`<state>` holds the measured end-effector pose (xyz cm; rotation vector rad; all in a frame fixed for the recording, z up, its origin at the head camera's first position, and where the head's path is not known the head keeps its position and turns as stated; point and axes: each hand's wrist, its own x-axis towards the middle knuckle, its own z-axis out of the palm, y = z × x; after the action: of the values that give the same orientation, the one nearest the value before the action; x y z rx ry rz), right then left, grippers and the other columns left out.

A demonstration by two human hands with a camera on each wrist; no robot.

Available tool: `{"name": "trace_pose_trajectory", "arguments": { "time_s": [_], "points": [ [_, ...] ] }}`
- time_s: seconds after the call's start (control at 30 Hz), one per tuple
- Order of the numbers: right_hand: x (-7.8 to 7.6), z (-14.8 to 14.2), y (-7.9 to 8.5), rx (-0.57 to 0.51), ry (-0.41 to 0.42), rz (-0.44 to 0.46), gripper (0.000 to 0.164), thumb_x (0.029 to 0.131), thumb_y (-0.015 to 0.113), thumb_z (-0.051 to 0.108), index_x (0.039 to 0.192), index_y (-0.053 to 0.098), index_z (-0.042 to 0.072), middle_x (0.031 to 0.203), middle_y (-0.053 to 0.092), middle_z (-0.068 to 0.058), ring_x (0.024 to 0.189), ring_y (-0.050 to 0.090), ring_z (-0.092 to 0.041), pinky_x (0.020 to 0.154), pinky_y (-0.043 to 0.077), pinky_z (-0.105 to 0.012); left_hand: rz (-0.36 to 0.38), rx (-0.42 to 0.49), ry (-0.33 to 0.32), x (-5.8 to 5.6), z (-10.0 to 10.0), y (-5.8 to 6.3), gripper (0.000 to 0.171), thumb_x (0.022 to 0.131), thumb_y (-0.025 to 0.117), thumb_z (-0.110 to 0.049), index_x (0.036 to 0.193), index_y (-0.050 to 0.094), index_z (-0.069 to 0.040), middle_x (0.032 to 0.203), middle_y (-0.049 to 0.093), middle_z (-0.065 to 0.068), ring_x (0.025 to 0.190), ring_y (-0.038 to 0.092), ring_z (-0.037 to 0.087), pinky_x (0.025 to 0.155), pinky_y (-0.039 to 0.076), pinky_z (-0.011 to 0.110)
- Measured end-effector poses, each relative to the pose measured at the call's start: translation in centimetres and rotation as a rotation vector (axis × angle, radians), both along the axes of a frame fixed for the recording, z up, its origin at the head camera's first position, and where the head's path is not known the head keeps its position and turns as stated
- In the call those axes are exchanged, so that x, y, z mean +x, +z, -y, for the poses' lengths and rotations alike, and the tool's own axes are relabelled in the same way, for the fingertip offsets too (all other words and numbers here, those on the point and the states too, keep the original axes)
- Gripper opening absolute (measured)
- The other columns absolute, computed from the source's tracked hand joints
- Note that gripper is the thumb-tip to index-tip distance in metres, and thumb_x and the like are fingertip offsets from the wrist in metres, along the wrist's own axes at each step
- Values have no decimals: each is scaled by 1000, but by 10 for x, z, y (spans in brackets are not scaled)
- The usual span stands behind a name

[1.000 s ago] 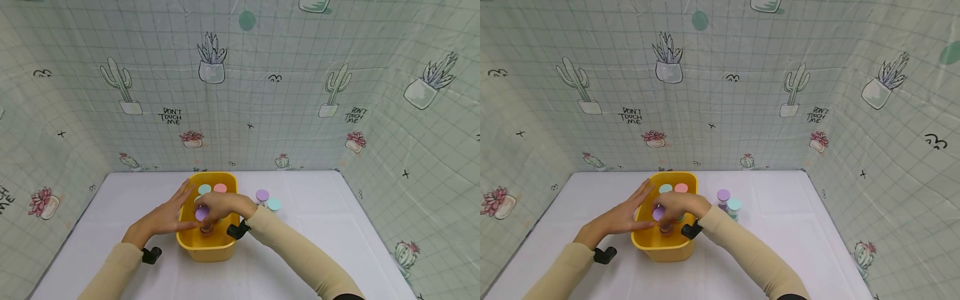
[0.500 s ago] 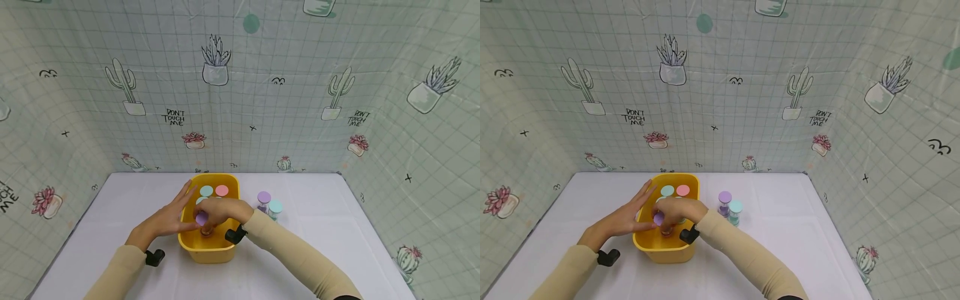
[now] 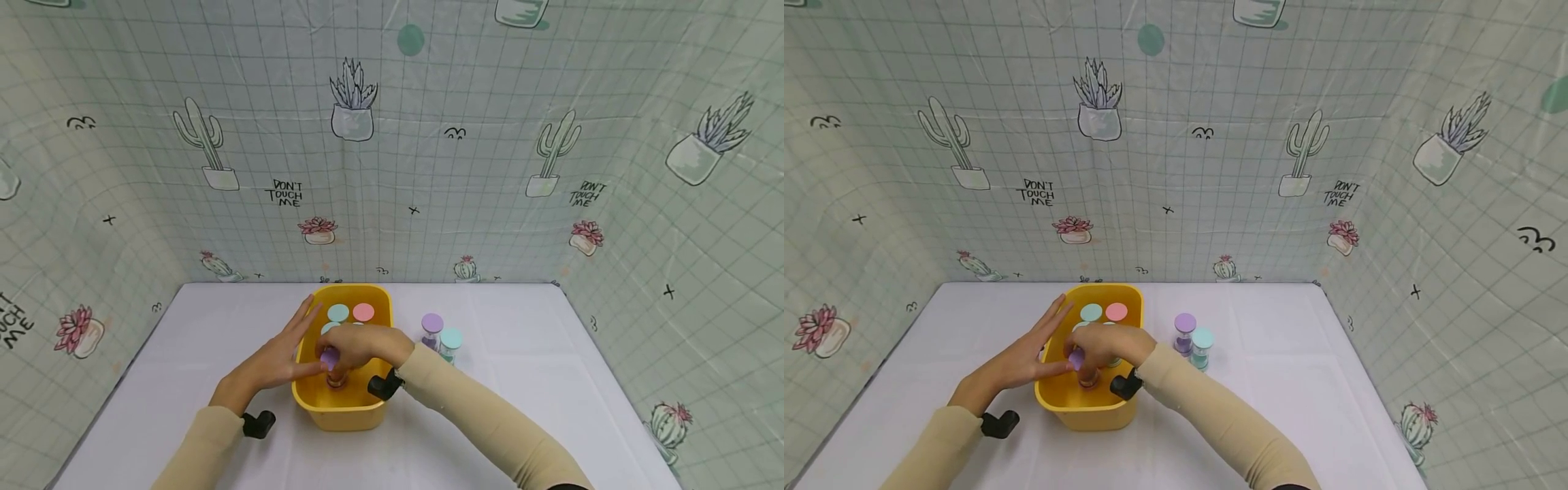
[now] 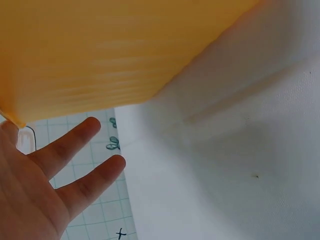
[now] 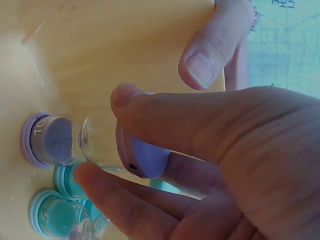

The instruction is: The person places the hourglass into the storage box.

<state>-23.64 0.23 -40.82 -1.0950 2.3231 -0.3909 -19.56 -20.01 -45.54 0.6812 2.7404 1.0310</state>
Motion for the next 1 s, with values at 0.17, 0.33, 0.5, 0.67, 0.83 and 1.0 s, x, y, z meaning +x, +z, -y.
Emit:
{"name": "trace_pose_trajectory", "arguments": {
  "time_s": [0.17, 0.33, 0.5, 0.67, 0.83, 1.0],
  "points": [
    [1, 0, 3, -6, 36, -57, 29, 91, 80, 17, 118, 72, 14, 103, 67, 6, 92, 59, -8, 86, 52, -16, -15, -2, -9, 0, 0, 0, 107, 89, 70, -55, 168, 8, -20, 175, -7, 5, 155, 21, 48, 113, 32, 75],
    [1, 0, 7, -32, 37, -62, 26, 94, 76, 13, 119, 73, 13, 106, 69, 5, 94, 60, -9, 88, 53, -15, -22, -8, -10, 0, 0, 0, 107, 88, 70, -56, 168, 8, -20, 175, -7, 5, 155, 22, 48, 112, 33, 75],
    [1, -2, 9, -46, 32, -64, 24, 94, 76, 16, 117, 73, 13, 104, 69, 6, 92, 60, -9, 85, 53, -15, -20, -9, -7, 0, 0, -1, 106, 88, 69, -56, 168, 9, -19, 175, -7, 5, 156, 20, 48, 113, 32, 75],
    [2, -5, 12, -58, 12, -78, 25, 94, 76, 20, 118, 75, 15, 108, 72, 7, 93, 61, -7, 86, 53, -15, -15, -1, -5, 1, 0, 0, 106, 89, 69, -56, 167, 9, -17, 175, -7, 7, 156, 19, 48, 113, 31, 76],
    [3, -14, 21, -98, -26, -46, 27, 96, 74, 25, 121, 74, 15, 114, 74, 5, 96, 65, -7, 88, 56, -18, -14, 25, -15, 1, 0, 0, 105, 90, 70, -52, 167, 9, -15, 175, -7, 8, 156, 17, 48, 114, 28, 76],
    [1, -26, 33, -168, -12, -80, 31, 99, 71, 23, 127, 72, 8, 124, 74, -2, 113, 69, -15, 97, 56, -24, -14, 35, -18, 1, -1, -1, 104, 91, 69, -51, 167, 8, -15, 175, -7, 8, 156, 17, 49, 113, 28, 78]
  ]
}}
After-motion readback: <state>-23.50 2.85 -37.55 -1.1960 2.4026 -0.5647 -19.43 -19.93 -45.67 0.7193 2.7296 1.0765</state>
